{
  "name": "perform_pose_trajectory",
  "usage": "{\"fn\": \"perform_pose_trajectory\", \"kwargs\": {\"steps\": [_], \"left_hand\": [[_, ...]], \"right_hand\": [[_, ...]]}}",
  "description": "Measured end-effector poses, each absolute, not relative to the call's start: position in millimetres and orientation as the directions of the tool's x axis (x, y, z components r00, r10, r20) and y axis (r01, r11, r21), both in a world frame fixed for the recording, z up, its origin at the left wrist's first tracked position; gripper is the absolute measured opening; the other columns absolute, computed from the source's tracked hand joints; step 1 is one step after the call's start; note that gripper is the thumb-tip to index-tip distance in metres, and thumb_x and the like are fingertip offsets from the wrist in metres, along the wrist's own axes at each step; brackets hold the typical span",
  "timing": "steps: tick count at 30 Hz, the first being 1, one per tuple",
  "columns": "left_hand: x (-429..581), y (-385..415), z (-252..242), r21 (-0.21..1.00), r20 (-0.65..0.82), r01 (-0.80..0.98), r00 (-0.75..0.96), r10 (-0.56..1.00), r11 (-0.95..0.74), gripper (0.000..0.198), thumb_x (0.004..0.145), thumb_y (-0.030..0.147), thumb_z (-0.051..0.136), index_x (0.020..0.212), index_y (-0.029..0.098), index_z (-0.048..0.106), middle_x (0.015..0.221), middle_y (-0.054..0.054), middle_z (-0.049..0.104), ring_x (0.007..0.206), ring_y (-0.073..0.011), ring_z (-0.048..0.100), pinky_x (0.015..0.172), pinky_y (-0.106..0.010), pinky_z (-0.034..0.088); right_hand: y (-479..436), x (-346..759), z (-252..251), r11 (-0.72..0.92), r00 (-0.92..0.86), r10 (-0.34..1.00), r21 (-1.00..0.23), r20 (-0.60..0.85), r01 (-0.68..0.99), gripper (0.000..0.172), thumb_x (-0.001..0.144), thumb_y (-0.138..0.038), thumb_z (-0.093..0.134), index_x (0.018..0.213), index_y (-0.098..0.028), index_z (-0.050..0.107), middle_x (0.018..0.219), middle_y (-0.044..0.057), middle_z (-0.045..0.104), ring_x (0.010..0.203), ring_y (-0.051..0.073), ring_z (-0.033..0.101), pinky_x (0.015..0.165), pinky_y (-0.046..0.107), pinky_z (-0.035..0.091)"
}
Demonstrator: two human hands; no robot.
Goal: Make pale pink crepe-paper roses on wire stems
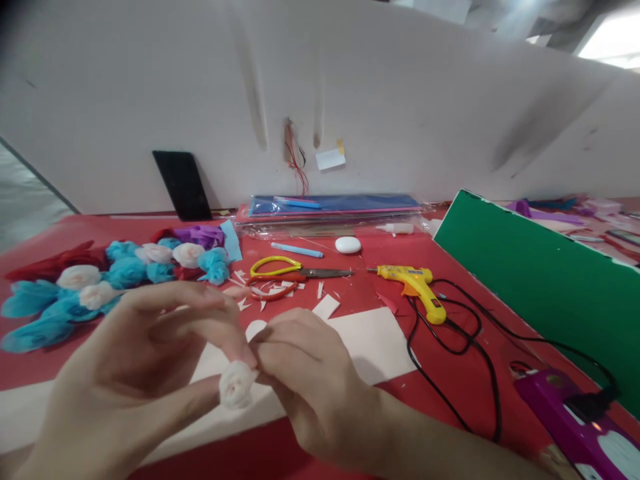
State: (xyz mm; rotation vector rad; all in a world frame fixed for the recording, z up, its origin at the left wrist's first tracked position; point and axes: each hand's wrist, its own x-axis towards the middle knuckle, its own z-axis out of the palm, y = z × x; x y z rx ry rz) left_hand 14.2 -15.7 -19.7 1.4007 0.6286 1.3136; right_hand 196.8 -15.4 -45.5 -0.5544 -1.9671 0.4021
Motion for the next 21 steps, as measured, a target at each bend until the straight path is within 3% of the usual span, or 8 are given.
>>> {"fn": "perform_pose_trajectory", "kwargs": {"steps": [6,11,18,21], "left_hand": [[11.7,-13.8,-19.3,0.906,0.39,-0.29,0.296,0.872,-0.307,0.037,0.084,0.018,0.09,0.107,0.042,0.072,0.083,0.014,0.083,0.074,-0.0118,0.077,0.079,-0.022,0.065],[11.3,-14.5,-17.3,0.905,0.389,-0.328,0.386,0.837,-0.269,0.044,0.088,0.011,0.081,0.114,0.044,0.07,0.088,0.015,0.084,0.078,-0.0116,0.08,0.083,-0.024,0.067],[9.5,-17.1,-14.1,0.915,0.388,-0.282,0.408,0.826,-0.29,0.051,0.082,0.002,0.08,0.113,0.041,0.07,0.088,0.017,0.084,0.081,-0.0062,0.079,0.079,-0.011,0.062],[10.5,-15.6,-14.3,0.922,0.376,-0.254,0.42,0.826,-0.291,0.049,0.082,0.005,0.082,0.111,0.042,0.07,0.086,0.017,0.083,0.079,-0.0081,0.078,0.087,-0.016,0.063]], "right_hand": [[-14.5,195.7,-42.5,0.816,-0.438,0.565,-0.554,0.699,0.169,0.029,0.113,-0.029,0.045,0.091,-0.022,0.062,0.083,0.005,0.069,0.075,0.018,0.062,0.063,0.029,0.054],[-19.5,199.5,-40.3,0.837,-0.472,0.543,-0.491,0.694,0.241,0.015,0.106,-0.016,0.047,0.096,-0.022,0.057,0.084,0.005,0.066,0.072,0.019,0.058,0.065,0.03,0.052],[-22.0,200.1,-45.2,0.855,-0.491,0.517,-0.457,0.702,0.246,0.014,0.102,-0.012,0.048,0.104,-0.023,0.055,0.083,0.005,0.068,0.071,0.022,0.059,0.066,0.032,0.05],[-20.2,198.5,-49.4,0.84,-0.462,0.542,-0.478,0.702,0.258,0.015,0.105,-0.013,0.047,0.103,-0.024,0.057,0.083,0.006,0.069,0.074,0.023,0.06,0.067,0.033,0.05]]}}
